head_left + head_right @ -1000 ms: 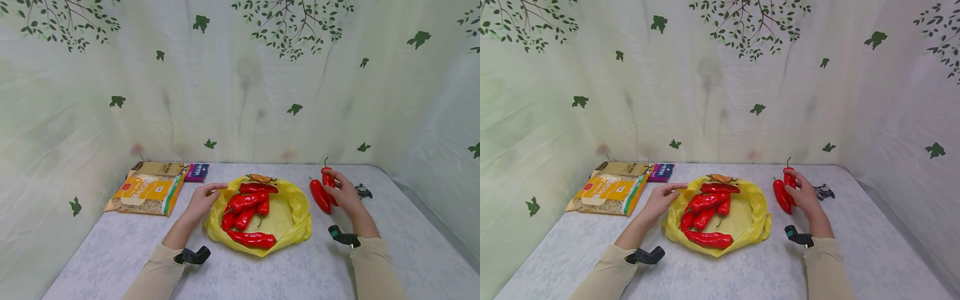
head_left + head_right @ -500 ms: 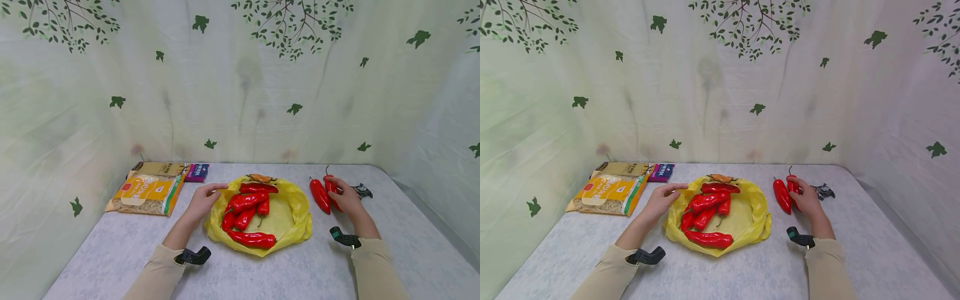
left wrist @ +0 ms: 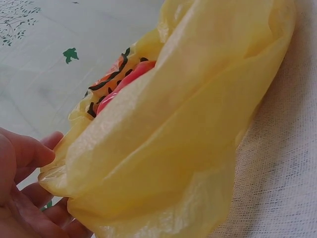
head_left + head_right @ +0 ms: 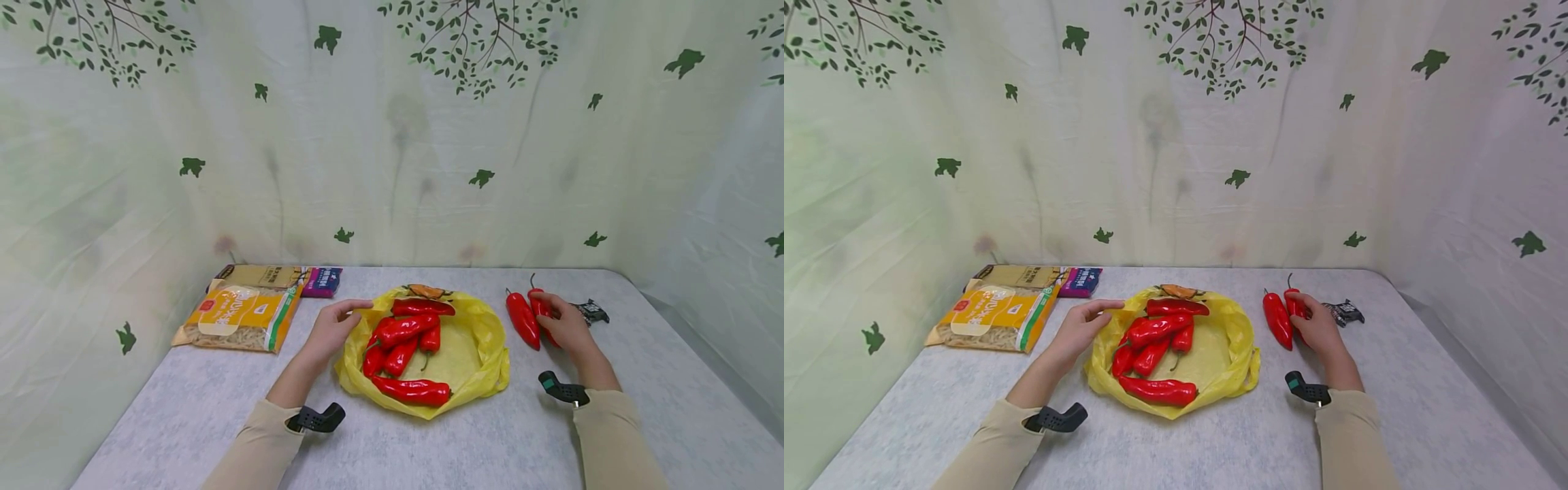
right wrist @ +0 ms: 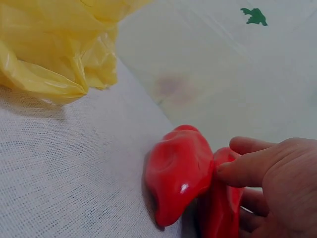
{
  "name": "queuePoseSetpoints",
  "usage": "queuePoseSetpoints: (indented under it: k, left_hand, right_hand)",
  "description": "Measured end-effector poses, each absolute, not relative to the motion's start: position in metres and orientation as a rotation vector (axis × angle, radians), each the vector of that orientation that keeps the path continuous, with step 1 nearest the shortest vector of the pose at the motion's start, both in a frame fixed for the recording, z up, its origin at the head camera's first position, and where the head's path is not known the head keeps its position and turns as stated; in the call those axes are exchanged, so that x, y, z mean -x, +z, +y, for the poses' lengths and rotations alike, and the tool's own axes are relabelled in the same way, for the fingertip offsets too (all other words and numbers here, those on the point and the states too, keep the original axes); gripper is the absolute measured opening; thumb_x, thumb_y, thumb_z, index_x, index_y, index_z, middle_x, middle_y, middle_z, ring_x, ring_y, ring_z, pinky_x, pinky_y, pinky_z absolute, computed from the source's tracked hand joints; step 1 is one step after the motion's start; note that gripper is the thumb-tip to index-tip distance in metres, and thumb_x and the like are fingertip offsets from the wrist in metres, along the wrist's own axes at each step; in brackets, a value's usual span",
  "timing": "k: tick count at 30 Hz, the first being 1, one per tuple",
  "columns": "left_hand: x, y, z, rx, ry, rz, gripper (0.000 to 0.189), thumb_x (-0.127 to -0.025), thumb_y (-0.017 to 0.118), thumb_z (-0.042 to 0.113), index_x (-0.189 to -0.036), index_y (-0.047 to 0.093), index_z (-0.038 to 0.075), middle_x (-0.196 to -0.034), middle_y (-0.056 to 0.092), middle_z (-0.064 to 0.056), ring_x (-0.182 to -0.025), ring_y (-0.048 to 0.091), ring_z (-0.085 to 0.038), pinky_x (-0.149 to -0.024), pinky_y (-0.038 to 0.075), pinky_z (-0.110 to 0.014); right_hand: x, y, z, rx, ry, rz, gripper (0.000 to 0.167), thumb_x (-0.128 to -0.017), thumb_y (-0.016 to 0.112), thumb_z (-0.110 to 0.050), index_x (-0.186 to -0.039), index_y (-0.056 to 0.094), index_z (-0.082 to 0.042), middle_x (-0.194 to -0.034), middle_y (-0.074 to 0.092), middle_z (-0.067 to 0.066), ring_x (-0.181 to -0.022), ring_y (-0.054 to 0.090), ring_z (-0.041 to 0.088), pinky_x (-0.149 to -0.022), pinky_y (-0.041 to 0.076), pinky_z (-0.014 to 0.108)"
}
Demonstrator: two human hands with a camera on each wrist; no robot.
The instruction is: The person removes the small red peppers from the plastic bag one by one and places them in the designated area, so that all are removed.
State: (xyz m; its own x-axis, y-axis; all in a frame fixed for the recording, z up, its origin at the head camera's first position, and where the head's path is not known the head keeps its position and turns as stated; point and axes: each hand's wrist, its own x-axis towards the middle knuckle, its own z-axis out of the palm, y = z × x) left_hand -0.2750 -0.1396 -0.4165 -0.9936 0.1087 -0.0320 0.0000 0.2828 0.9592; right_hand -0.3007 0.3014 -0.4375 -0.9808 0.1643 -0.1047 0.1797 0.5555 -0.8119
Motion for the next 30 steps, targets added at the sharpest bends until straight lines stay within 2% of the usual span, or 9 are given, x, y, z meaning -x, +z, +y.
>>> queuePoseSetpoints:
  k: [9, 16, 20, 26, 30]
  left_hand:
    - [0.275, -0.416, -0.14, -0.102, 1.826, 2.443, 0.033, -0.102, 0.048, 0.01, -0.129, 0.066, 0.017, -0.145, 0.057, -0.005, -0.135, 0.05, -0.025, -0.115, 0.042, -0.047]
    - [0.275, -0.415, -0.141, -0.094, 1.826, 2.446, 0.032, -0.102, 0.049, 0.011, -0.129, 0.067, 0.018, -0.145, 0.057, -0.005, -0.135, 0.05, -0.025, -0.115, 0.042, -0.047]
    - [0.274, -0.416, -0.141, -0.078, 1.823, 2.443, 0.032, -0.102, 0.049, 0.011, -0.128, 0.067, 0.018, -0.145, 0.057, -0.004, -0.135, 0.05, -0.025, -0.115, 0.043, -0.047]
    - [0.275, -0.416, -0.14, -0.075, 1.819, 2.442, 0.032, -0.102, 0.049, 0.011, -0.128, 0.067, 0.018, -0.144, 0.058, -0.004, -0.134, 0.05, -0.024, -0.114, 0.043, -0.047]
    - [0.275, -0.416, -0.14, -0.08, 1.82, 2.443, 0.032, -0.102, 0.049, 0.011, -0.129, 0.067, 0.018, -0.144, 0.058, -0.004, -0.134, 0.05, -0.024, -0.114, 0.043, -0.046]
  right_hand:
    - [0.299, -0.43, 0.297, -0.343, -1.49, 2.74, 0.054, -0.101, 0.049, -0.017, -0.154, 0.038, -0.019, -0.166, 0.021, 0.018, -0.15, 0.019, 0.046, -0.11, 0.041, 0.061]
    - [0.298, -0.414, 0.287, -0.393, -1.485, 2.829, 0.053, -0.1, 0.049, -0.02, -0.153, 0.04, -0.022, -0.167, 0.021, 0.015, -0.149, 0.02, 0.048, -0.108, 0.042, 0.064]
    - [0.296, -0.404, 0.28, -0.376, -1.539, 2.846, 0.054, -0.099, 0.05, -0.02, -0.152, 0.041, -0.023, -0.166, 0.023, 0.013, -0.151, 0.02, 0.045, -0.11, 0.04, 0.065]
    - [0.291, -0.391, 0.27, -0.298, -1.572, 2.913, 0.052, -0.1, 0.048, -0.02, -0.152, 0.041, -0.022, -0.163, 0.031, 0.011, -0.15, 0.027, 0.039, -0.117, 0.034, 0.06]
    - [0.288, -0.382, 0.262, -0.228, -1.608, 2.934, 0.052, -0.101, 0.048, -0.023, -0.152, 0.039, -0.023, -0.161, 0.037, 0.009, -0.148, 0.034, 0.035, -0.117, 0.036, 0.058]
